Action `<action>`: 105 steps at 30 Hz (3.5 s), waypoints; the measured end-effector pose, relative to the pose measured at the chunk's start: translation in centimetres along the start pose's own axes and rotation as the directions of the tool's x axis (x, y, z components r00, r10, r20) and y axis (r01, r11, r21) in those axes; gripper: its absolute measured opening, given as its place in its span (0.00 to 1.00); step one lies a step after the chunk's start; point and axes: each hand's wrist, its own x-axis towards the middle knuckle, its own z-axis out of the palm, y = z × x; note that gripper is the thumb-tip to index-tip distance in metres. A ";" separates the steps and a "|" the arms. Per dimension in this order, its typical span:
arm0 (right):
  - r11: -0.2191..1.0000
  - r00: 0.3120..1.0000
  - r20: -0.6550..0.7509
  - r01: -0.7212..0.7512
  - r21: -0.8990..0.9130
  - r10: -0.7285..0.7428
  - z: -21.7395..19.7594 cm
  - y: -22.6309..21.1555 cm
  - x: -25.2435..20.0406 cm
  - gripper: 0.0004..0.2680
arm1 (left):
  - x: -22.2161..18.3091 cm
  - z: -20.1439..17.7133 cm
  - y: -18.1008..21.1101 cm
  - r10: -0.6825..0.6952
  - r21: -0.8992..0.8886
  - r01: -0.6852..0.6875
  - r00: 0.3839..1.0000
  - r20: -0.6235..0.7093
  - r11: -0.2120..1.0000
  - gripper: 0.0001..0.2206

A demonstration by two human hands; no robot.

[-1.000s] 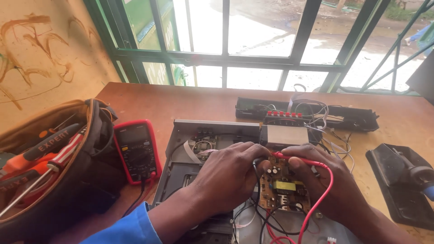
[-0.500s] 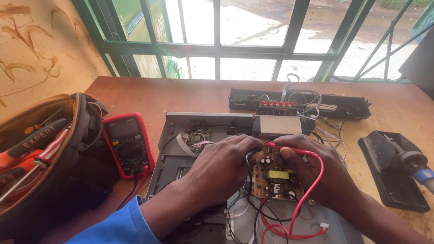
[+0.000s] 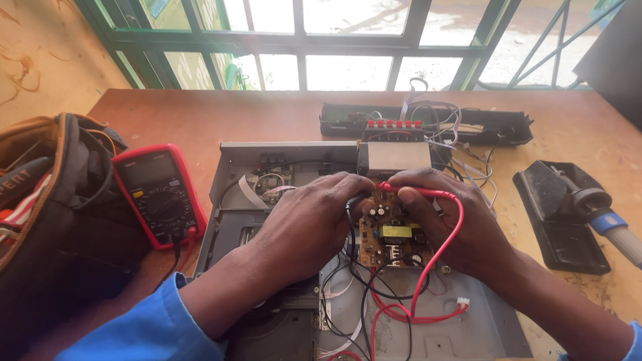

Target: Using a multimeter to test various points on a circuit board for diagnostic purposes.

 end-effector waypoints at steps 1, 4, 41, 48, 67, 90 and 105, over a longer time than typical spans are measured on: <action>1.000 1.000 0.005 -0.007 0.004 0.007 -0.1 0.0 0.1 0.09 | 0.1 -0.1 0.0 -0.005 -0.004 0.005 1.000 0.007 1.000 0.14; 0.999 0.999 0.020 0.027 0.033 -0.028 -0.1 0.1 0.0 0.10 | 0.1 0.1 -0.1 0.009 -0.015 -0.009 1.000 0.004 1.000 0.13; 0.999 0.999 0.045 -0.007 0.041 0.005 -0.2 0.2 -0.2 0.12 | -0.3 0.1 -0.1 0.063 -0.018 -0.063 0.997 -0.038 0.998 0.11; 0.999 0.999 0.017 -0.031 0.035 0.031 -0.3 -0.3 -0.3 0.13 | -0.4 -0.4 0.4 0.046 -0.067 -0.051 0.996 -0.074 0.996 0.11; 0.964 0.967 -0.093 -0.222 0.145 0.237 -0.5 -0.3 -0.3 0.13 | -0.5 -0.1 0.0 0.160 -0.065 -0.161 0.987 -0.023 0.985 0.14; 0.860 0.922 0.178 -0.384 0.336 0.342 -0.7 1.1 0.9 0.13 | -0.5 0.4 -0.6 0.135 -0.085 -0.134 0.991 0.013 0.987 0.14; 0.875 0.904 0.022 -0.418 0.243 0.426 -0.3 -1.6 0.3 0.16 | -0.4 0.1 -0.1 0.090 -0.074 -0.089 0.996 0.007 0.993 0.15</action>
